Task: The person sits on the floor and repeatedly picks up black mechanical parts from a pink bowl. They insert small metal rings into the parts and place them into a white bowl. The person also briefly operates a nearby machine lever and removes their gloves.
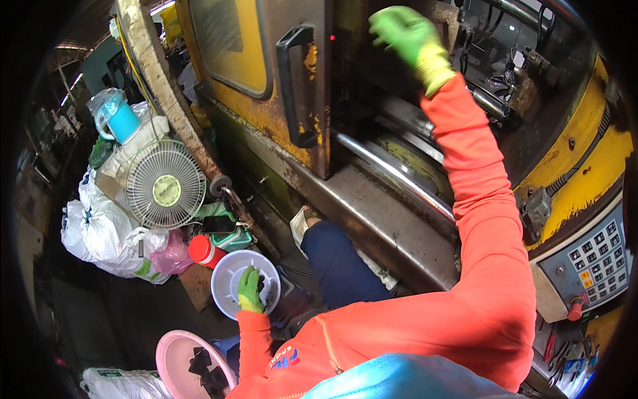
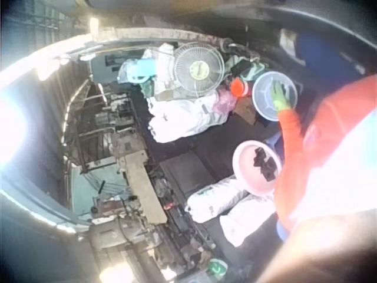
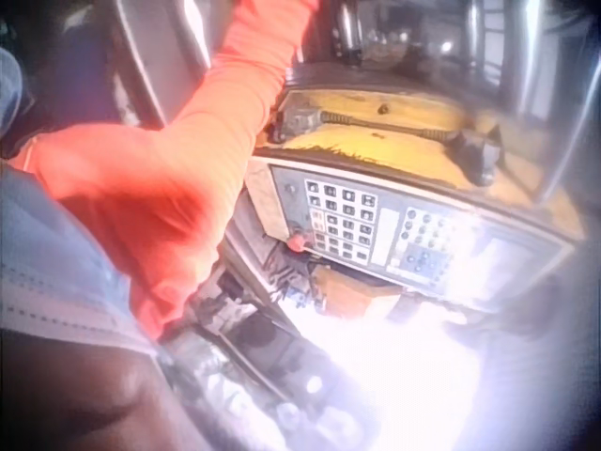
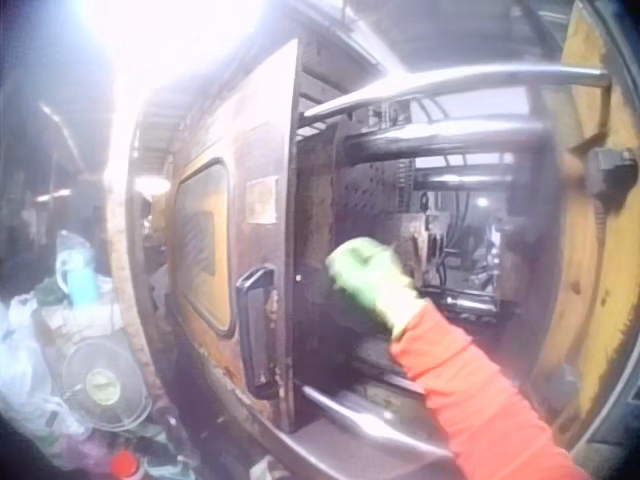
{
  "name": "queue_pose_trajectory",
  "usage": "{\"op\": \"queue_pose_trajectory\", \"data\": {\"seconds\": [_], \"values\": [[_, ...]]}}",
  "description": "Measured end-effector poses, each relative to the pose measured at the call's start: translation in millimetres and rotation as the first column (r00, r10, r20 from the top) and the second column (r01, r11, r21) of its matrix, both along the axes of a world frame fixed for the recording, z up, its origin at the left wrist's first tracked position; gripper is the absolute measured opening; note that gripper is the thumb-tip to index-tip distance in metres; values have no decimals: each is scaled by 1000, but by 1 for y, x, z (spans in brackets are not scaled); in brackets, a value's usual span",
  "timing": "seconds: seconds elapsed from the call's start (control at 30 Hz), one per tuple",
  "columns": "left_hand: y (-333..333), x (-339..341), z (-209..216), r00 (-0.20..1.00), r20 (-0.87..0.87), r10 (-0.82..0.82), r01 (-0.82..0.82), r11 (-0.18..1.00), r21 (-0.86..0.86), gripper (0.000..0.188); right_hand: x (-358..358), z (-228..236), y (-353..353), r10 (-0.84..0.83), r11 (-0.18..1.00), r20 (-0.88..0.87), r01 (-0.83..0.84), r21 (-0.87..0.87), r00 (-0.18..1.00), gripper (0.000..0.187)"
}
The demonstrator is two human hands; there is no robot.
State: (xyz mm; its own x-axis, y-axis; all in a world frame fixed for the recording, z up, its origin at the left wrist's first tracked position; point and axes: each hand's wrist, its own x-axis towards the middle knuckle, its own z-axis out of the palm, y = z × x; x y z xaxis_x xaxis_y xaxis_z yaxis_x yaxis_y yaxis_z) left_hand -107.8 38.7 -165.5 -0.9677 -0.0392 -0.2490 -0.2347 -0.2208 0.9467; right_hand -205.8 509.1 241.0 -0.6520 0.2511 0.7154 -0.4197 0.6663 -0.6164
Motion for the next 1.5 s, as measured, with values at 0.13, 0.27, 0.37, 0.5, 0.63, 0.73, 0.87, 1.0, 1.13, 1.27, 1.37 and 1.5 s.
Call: {"op": "queue_pose_trajectory", "data": {"seconds": [0.13, 0.27, 0.37, 0.5, 0.63, 0.73, 0.87, 1.0, 1.13, 1.27, 1.37, 1.5], "values": [[10, 6, 11, 1000, -3, -4, 4, 1000, 24, 49, -15, 12, 161, -489, 868, -256, 437, -235, 834, 36], [31, 11, 23, 977, -191, -93, 81, 994, -69, 44, -44, -25, 284, -457, 755, 58, 422, -501, 887, 50], [41, 12, 36, 951, -244, -190, 166, 979, -116, 42, -58, -42, 333, -666, 707, 72, 659, -256, 742, 55], [52, 9, 51, 985, -58, -164, 165, 986, 10, 45, -75, -36, 347, -819, 573, 24, 819, 26, 573, 53], [62, 6, 60, 986, 18, -167, 166, 984, 60, 45, -74, -27, 342, -914, 404, 99, 863, 302, 393, 46], [63, 5, 65, 986, 46, -161, 155, 982, 106, 46, -60, -29, 345, -933, 339, 22, 858, 387, 358, 42], [52, 7, 69, 990, 27, -141, 136, 981, 139, 47, -40, -38, 351, -924, 337, -157, 936, 98, 349, 37], [45, 6, 81, 983, -23, -181, 182, 980, 84, 48, -22, -42, 331, -581, 672, -241, 291, -681, 777, 32], [57, 4, 104, 932, -143, -334, 341, 940, 26, 44, -4, -26, 267, -201, 593, -494, -297, -749, 846, 32], [72, 7, 141, 802, -386, -456, 432, 889, -154, 31, 8, -9, 159, 2, 663, -530, -398, -634, 848, 33], [78, 17, 176, 687, -520, -507, 411, 862, -297, 34, 24, -9, 53, 163, 844, -457, -364, -395, 874, 32], [92, 21, 212, 836, -450, -314, 488, 801, 348, 50, 56, -23, -93, 451, 585, -302, -22, 811, 840, 21]]}}
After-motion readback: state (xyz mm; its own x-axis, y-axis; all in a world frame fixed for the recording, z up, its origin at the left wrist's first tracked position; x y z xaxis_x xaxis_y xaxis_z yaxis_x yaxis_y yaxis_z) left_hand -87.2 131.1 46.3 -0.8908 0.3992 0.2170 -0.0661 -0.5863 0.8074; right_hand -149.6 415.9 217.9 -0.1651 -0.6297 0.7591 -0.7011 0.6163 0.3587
